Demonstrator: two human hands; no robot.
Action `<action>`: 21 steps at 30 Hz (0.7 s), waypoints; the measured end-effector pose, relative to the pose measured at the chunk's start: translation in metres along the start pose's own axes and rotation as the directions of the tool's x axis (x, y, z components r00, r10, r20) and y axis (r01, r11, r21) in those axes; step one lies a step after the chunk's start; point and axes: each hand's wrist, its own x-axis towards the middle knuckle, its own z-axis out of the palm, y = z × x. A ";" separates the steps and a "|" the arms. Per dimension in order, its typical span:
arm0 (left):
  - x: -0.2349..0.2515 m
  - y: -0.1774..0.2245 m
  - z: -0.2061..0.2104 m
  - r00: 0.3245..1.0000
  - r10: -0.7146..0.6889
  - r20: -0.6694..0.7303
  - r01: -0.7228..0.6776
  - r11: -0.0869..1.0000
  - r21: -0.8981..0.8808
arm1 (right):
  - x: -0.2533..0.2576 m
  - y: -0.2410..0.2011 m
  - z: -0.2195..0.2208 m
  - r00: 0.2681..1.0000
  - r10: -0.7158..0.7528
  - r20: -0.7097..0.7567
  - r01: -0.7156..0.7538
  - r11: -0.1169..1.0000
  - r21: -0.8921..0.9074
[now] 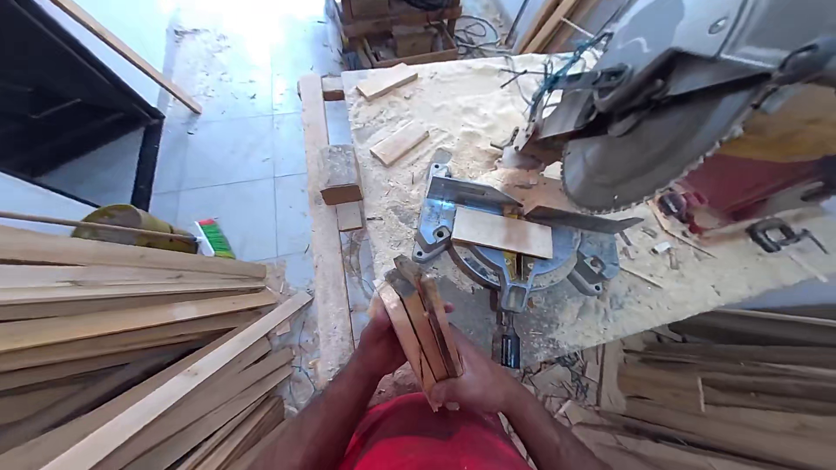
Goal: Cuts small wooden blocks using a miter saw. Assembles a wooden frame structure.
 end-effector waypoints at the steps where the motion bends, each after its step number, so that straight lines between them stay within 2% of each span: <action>1: 0.001 -0.003 -0.003 1.000 -0.020 -0.022 0.019 0.999 -0.033 | -0.001 0.000 0.001 1.000 0.028 -0.012 -0.028 1.000 0.008; 5: 0.005 -0.013 -0.010 0.985 -0.115 -0.126 0.105 0.991 -0.083 | -0.007 0.000 0.005 0.984 0.136 -0.111 -0.129 0.989 0.068; 7: 0.006 -0.017 -0.010 0.939 -0.207 -0.273 0.184 0.977 -0.107 | -0.014 0.000 0.008 0.955 0.208 -0.211 -0.183 0.974 0.135; 8: 0.006 -0.018 -0.009 0.891 -0.254 -0.377 0.235 0.967 -0.095 | -0.019 0.000 0.008 0.929 0.244 -0.276 -0.201 0.964 0.177; 10: 0.010 -0.020 -0.005 0.724 -0.323 -0.609 0.403 0.915 -0.006 | -0.032 -0.002 0.007 0.861 0.283 -0.422 -0.181 0.947 0.266; 11: 0.012 -0.023 -0.005 0.645 -0.349 -0.680 0.519 0.853 0.056 | -0.039 -0.002 0.006 0.816 0.278 -0.507 -0.138 0.945 0.296; 12: 0.013 -0.028 -0.007 0.595 -0.371 -0.713 0.637 0.759 0.137 | -0.047 -0.002 0.004 0.757 0.281 -0.590 -0.092 0.940 0.330; 13: 0.013 -0.033 -0.010 0.581 -0.387 -0.716 0.726 0.645 0.240 | -0.053 -0.002 0.001 0.689 0.301 -0.659 -0.059 0.930 0.362; 15: 0.012 -0.040 -0.010 0.644 -0.354 -0.678 0.763 0.362 0.536 | -0.060 -0.003 -0.010 0.551 0.350 -0.758 -0.016 0.912 0.410; 16: 0.012 -0.040 -0.002 0.705 -0.283 -0.651 0.707 0.205 0.677 | -0.061 -0.004 -0.016 0.497 0.370 -0.785 0.004 0.904 0.428; 17: 0.013 -0.036 0.011 0.781 -0.213 -0.588 0.615 0.096 0.782 | -0.062 -0.006 -0.022 0.458 0.379 -0.804 0.003 0.904 0.428; 18: 0.017 -0.034 0.026 0.852 -0.151 -0.501 0.513 0.049 0.857 | -0.061 -0.008 -0.027 0.421 0.379 -0.824 -0.035 0.914 0.403; 19: 0.023 -0.032 0.041 0.895 -0.121 -0.428 0.438 0.070 0.896 | -0.058 -0.009 -0.031 0.392 0.371 -0.842 -0.109 0.927 0.358; 21: 0.045 -0.036 0.069 0.906 -0.187 -0.381 0.420 0.271 0.866 | -0.049 -0.010 -0.029 0.374 0.328 -0.868 -0.289 0.930 0.227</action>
